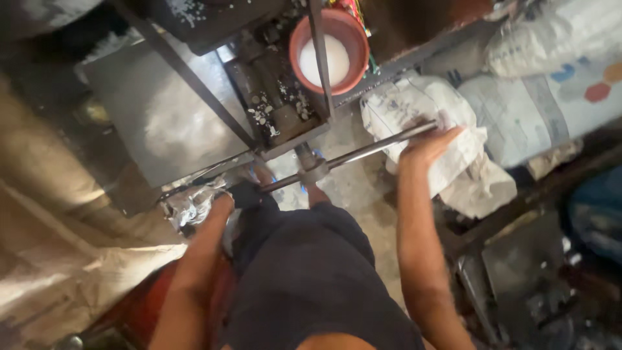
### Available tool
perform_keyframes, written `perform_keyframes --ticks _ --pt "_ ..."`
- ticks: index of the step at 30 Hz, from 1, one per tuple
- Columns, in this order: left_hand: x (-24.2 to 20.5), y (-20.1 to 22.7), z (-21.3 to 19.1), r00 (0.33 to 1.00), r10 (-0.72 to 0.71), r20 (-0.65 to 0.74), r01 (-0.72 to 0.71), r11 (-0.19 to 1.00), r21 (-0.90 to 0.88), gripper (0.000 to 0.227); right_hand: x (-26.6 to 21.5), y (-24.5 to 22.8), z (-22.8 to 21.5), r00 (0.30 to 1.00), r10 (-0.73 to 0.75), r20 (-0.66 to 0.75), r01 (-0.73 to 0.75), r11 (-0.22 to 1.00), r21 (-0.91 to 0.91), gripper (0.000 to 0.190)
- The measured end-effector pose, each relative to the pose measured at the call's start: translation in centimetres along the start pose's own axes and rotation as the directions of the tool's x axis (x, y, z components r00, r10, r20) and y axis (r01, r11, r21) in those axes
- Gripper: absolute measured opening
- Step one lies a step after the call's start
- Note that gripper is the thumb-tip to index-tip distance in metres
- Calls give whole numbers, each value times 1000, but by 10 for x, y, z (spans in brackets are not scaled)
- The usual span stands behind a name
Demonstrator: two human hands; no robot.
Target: The person operates a manual lever on a machine while repeatedly picking up small white plastic pieces from a metal tray and placing them into a red bucket. The person also uses a metal scraper to clear debris from the tray surface.
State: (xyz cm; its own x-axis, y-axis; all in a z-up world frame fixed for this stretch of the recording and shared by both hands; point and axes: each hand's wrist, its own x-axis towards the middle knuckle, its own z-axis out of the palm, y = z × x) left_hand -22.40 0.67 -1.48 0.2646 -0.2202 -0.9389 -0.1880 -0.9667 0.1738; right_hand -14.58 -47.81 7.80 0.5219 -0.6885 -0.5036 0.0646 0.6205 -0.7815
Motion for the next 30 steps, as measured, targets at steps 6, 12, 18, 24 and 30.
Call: perform_keyframes --ticks 6,12,18,24,30 --pt "-11 -7 -29 985 -28 169 1 987 159 43 35 -12 44 950 -289 -120 189 836 -514 42" --pt "-29 2 1 983 110 147 -121 990 69 42 53 1 30 825 -564 10 202 279 -939 51" --pt "-38 -11 11 838 380 -391 -516 783 -346 41 84 30 37 843 -533 75 142 86 -986 52" --pt "-63 -21 -11 795 336 -505 -528 792 -305 39 82 23 33 858 -449 251 203 -153 -967 56" --pt "-118 18 -102 595 -131 -793 -750 262 -607 47 57 20 22 817 -325 477 471 -101 -876 47"
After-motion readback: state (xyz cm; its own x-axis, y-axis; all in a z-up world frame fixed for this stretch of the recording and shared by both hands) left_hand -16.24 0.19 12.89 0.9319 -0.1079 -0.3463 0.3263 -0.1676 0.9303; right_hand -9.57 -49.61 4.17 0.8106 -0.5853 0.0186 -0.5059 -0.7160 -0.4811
